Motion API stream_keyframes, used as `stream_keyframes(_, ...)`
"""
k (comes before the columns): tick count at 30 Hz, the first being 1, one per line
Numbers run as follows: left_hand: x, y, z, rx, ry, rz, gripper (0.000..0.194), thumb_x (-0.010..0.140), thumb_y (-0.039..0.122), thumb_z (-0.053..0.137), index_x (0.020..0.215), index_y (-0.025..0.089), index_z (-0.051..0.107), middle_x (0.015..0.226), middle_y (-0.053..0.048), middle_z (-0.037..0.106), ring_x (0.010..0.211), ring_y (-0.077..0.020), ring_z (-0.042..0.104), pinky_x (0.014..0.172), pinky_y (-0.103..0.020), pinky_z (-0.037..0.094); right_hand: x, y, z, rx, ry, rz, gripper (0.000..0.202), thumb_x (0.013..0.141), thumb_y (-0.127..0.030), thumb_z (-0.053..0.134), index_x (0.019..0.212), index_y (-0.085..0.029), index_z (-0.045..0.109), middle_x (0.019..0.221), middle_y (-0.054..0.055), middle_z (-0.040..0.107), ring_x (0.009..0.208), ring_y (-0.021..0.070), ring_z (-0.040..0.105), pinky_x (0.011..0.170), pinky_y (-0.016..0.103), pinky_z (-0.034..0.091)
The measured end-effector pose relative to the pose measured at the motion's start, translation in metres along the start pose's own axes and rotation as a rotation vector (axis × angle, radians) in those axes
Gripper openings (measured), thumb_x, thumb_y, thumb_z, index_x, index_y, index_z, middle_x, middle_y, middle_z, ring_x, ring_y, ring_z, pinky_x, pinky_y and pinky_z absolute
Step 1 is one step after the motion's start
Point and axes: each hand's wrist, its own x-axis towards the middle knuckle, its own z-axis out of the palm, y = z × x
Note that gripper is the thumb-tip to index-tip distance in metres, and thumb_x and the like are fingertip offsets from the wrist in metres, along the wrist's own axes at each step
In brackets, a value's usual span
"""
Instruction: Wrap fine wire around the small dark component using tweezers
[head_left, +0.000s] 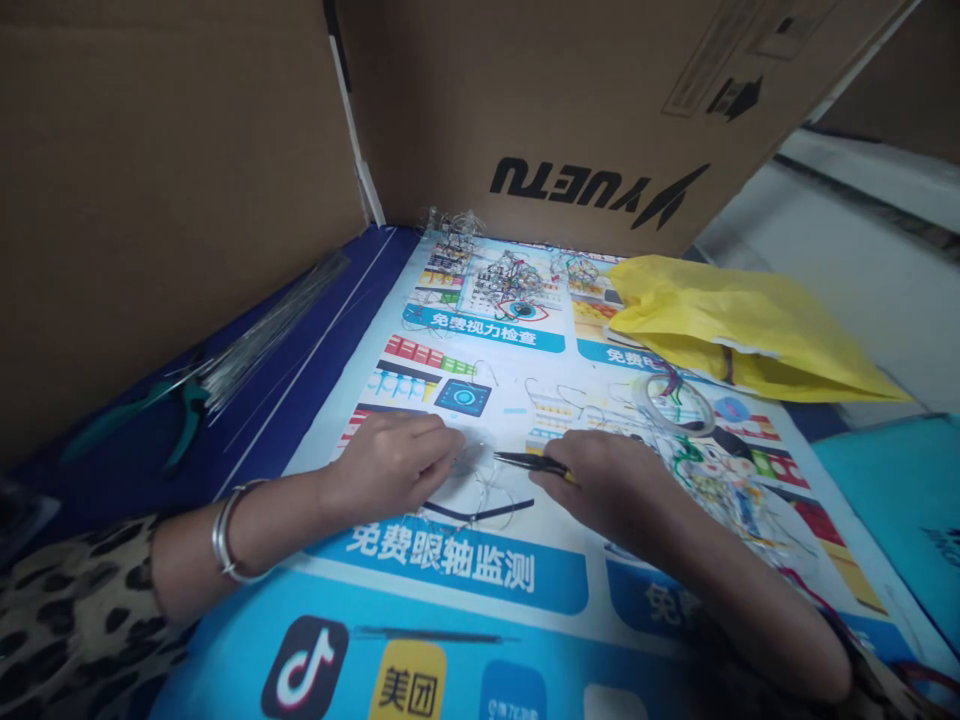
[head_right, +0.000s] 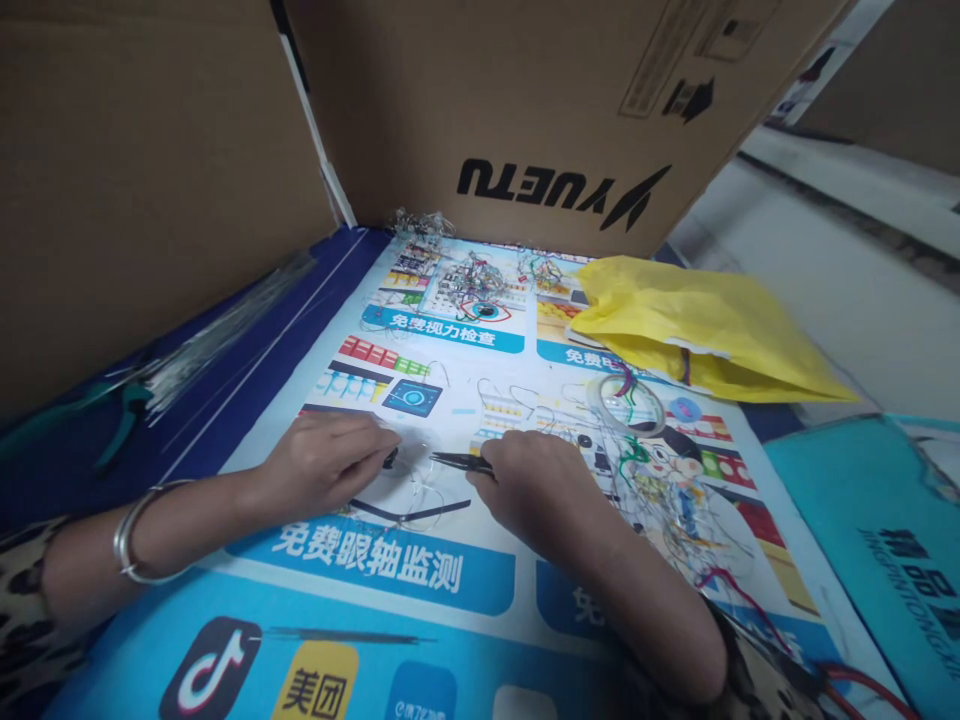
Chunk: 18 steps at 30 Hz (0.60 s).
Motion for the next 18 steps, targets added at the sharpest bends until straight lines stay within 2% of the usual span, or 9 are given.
stream_keyframes(5, -0.0002, 0.0007, 0.0002, 0.005, -0.01, -0.006, 0.017, 0.084, 0.018, 0.043, 0.079, 0.016, 0.059, 0.063, -0.001, 0.059, 0.063, -0.0108, 0.056, 0.059, -0.022, 0.045, 0.0013, -0.0041, 0.0019, -0.005, -0.012, -0.022, 0.024, 0.082, -0.039, 0.044, 0.079, -0.024, 0.062, 0.076, 0.001, 0.065, 0.068, 0.0172, 0.058, 0.055, 0.026, 0.032)
stream_keyframes(10, 0.0005, 0.0005, 0.0003, -0.01, 0.004, 0.006, 0.019, 0.086, 0.019, 0.042, 0.077, 0.017, 0.059, 0.061, -0.001, 0.058, 0.062, -0.011, 0.056, 0.058, -0.022, 0.044, 0.002, -0.007, 0.0034, -0.038, 0.04, -0.056, 0.022, 0.083, -0.037, 0.046, 0.081, -0.023, 0.062, 0.077, 0.002, 0.066, 0.071, 0.0178, 0.059, 0.056, 0.026, 0.034)
stream_keyframes(18, 0.0036, 0.0011, -0.0046, 0.002, -0.039, 0.073, 0.019, 0.084, 0.016, 0.042, 0.086, 0.018, 0.061, 0.063, -0.001, 0.059, 0.064, -0.0123, 0.056, 0.06, -0.025, 0.04, 0.0, -0.0093, 0.0014, -0.074, 0.103, -0.056, 0.026, 0.084, -0.04, 0.044, 0.074, -0.022, 0.061, 0.071, 0.003, 0.065, 0.063, 0.0165, 0.058, 0.051, 0.025, 0.029)
